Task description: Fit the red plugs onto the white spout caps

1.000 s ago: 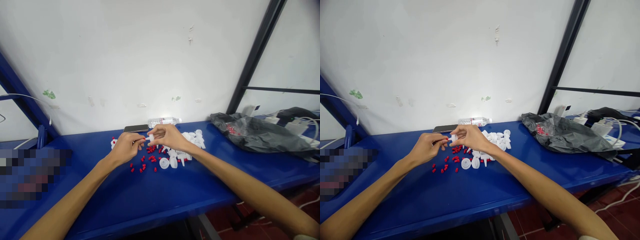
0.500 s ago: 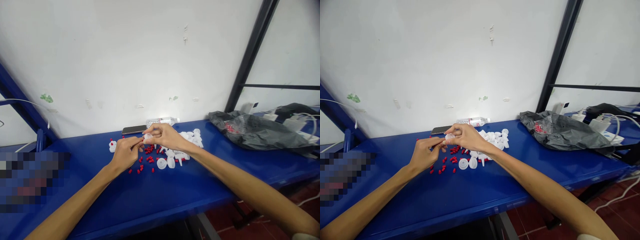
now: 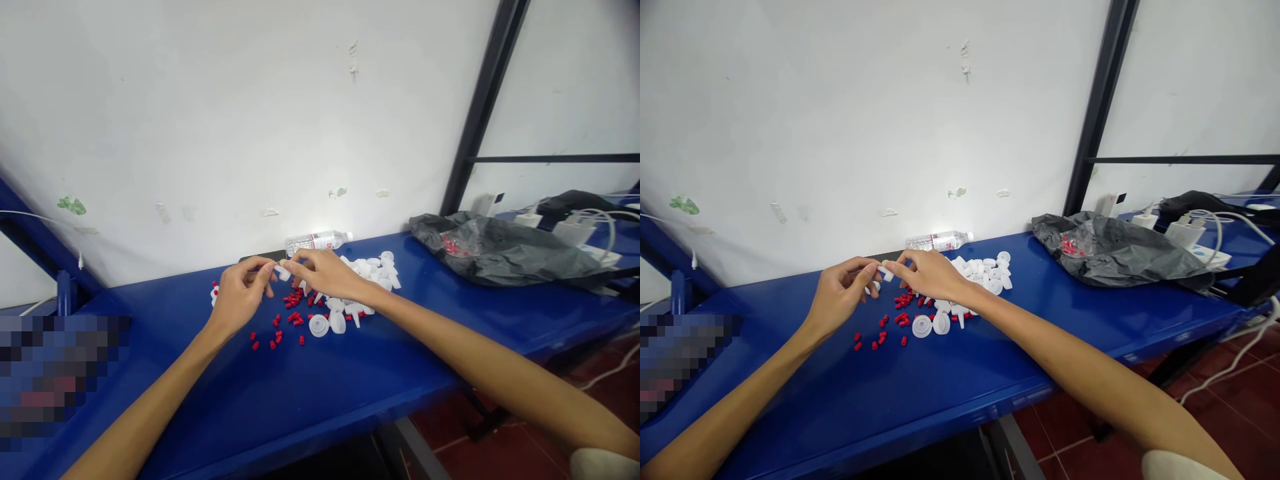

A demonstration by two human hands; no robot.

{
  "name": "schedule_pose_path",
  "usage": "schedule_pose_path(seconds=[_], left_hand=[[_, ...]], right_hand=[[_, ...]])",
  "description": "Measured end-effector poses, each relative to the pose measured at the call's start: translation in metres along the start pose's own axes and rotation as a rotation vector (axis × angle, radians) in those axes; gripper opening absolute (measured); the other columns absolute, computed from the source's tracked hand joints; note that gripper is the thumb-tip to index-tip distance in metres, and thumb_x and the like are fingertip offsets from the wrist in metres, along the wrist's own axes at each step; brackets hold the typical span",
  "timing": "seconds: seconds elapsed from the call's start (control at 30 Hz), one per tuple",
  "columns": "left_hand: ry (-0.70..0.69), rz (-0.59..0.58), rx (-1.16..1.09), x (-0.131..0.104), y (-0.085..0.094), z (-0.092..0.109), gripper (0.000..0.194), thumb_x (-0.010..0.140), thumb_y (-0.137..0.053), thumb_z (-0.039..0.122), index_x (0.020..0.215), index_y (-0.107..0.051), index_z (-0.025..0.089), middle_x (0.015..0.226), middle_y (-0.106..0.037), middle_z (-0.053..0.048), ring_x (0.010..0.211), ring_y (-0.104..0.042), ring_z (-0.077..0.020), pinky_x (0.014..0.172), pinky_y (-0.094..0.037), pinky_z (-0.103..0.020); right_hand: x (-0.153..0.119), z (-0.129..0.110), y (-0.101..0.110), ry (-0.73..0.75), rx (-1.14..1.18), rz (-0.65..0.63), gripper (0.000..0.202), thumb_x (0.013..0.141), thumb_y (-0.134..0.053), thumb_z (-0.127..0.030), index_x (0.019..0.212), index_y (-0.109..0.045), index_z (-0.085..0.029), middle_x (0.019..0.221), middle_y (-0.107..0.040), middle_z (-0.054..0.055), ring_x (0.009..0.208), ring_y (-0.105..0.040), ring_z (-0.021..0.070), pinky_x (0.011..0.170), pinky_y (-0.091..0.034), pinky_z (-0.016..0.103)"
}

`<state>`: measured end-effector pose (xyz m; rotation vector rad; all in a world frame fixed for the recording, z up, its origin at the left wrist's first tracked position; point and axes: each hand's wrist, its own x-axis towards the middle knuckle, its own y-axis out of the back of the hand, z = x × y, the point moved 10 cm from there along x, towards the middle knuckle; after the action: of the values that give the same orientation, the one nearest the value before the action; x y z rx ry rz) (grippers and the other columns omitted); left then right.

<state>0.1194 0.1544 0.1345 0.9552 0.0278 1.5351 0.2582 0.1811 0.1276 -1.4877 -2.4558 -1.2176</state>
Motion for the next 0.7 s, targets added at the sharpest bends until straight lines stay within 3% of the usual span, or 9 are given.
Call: schedule_pose_path(seconds=[0.07, 0.13, 0.2, 0.3, 0.43, 0.57, 0.63, 0.7], left_hand=[[-0.024, -0.018, 0.178, 0.003, 0.005, 0.001, 0.032, 0.096, -0.048, 0.044, 0.088, -0.065, 0.018, 0.071, -0.067, -0.002, 0.056, -0.062, -0.0154, 0.054, -0.044, -0.026], [-0.071, -0.076, 0.453, 0.006, 0.007, -0.002, 0.031, 0.095, -0.046, 0.041, 0.082, -0.063, 0.020, 0.067, -0.067, -0.002, 0.060, -0.061, -0.0175, 0.058, -0.041, -0.028], [-0.088, -0.157, 0.682, 0.008, 0.006, -0.013, 0.028, 0.094, -0.046, 0.038, 0.079, -0.063, 0.021, 0.068, -0.068, -0.003, 0.063, -0.062, -0.0199, 0.058, -0.036, -0.029], [-0.033, -0.286, 0.833, 0.009, 0.007, -0.039, 0.027, 0.091, -0.044, 0.036, 0.080, -0.065, 0.022, 0.075, -0.072, -0.006, 0.065, -0.063, -0.0228, 0.056, -0.032, -0.030], [0.027, -0.377, 0.852, 0.007, 0.008, -0.057, 0.026, 0.089, -0.043, 0.033, 0.091, -0.066, 0.022, 0.079, -0.072, -0.007, 0.067, -0.063, -0.0247, 0.057, -0.032, -0.031], [0.038, -0.305, 0.736, 0.009, 0.015, -0.044, 0.033, 0.086, -0.046, 0.032, 0.116, -0.057, 0.022, 0.075, -0.069, -0.003, 0.066, -0.061, -0.0227, 0.057, -0.035, -0.030], [0.040, -0.314, 0.626, 0.008, 0.016, -0.034, 0.027, 0.087, -0.048, 0.034, 0.108, -0.059, 0.022, 0.073, -0.066, -0.001, 0.063, -0.059, -0.0202, 0.057, -0.037, -0.029], [0.088, -0.469, 0.481, 0.002, 0.006, -0.030, 0.019, 0.086, -0.051, 0.038, 0.092, -0.061, 0.022, 0.072, -0.064, 0.000, 0.059, -0.058, -0.0170, 0.055, -0.039, -0.027]], right_hand=[[0.000, -0.004, 0.006, 0.032, -0.155, 0.024, 0.036, 0.096, -0.051, -0.054, 0.102, -0.064, -0.021, 0.071, -0.073, 0.002, 0.061, -0.064, 0.0170, 0.060, -0.042, 0.031], [-0.002, -0.009, 0.005, 0.077, -0.236, -0.038, 0.032, 0.096, -0.054, -0.050, 0.106, -0.066, -0.022, 0.073, -0.073, 0.002, 0.062, -0.064, 0.0177, 0.062, -0.040, 0.032], [-0.005, -0.014, -0.003, 0.136, -0.280, -0.186, 0.029, 0.095, -0.057, -0.048, 0.099, -0.069, -0.022, 0.075, -0.074, 0.002, 0.063, -0.063, 0.0171, 0.064, -0.040, 0.032], [-0.014, -0.014, -0.014, 0.126, -0.256, -0.420, 0.031, 0.085, -0.068, -0.053, 0.089, -0.073, -0.023, 0.075, -0.074, 0.002, 0.061, -0.063, 0.0157, 0.059, -0.040, 0.030], [-0.027, -0.004, -0.028, 0.024, -0.147, -0.653, 0.038, 0.070, -0.081, -0.054, 0.092, -0.076, -0.024, 0.074, -0.076, 0.000, 0.059, -0.065, 0.0146, 0.052, -0.040, 0.026], [-0.029, -0.004, -0.033, 0.071, -0.163, -0.690, 0.032, 0.076, -0.077, -0.053, 0.086, -0.078, -0.023, 0.076, -0.076, 0.001, 0.062, -0.067, 0.0142, 0.054, -0.042, 0.025], [-0.029, -0.009, -0.033, 0.123, -0.150, -0.689, 0.029, 0.081, -0.073, -0.051, 0.086, -0.078, -0.022, 0.076, -0.076, 0.001, 0.064, -0.067, 0.0137, 0.056, -0.044, 0.025], [-0.027, -0.014, -0.030, 0.150, -0.127, -0.665, 0.027, 0.084, -0.071, -0.048, 0.089, -0.078, -0.022, 0.077, -0.076, 0.001, 0.065, -0.068, 0.0135, 0.057, -0.045, 0.024]])
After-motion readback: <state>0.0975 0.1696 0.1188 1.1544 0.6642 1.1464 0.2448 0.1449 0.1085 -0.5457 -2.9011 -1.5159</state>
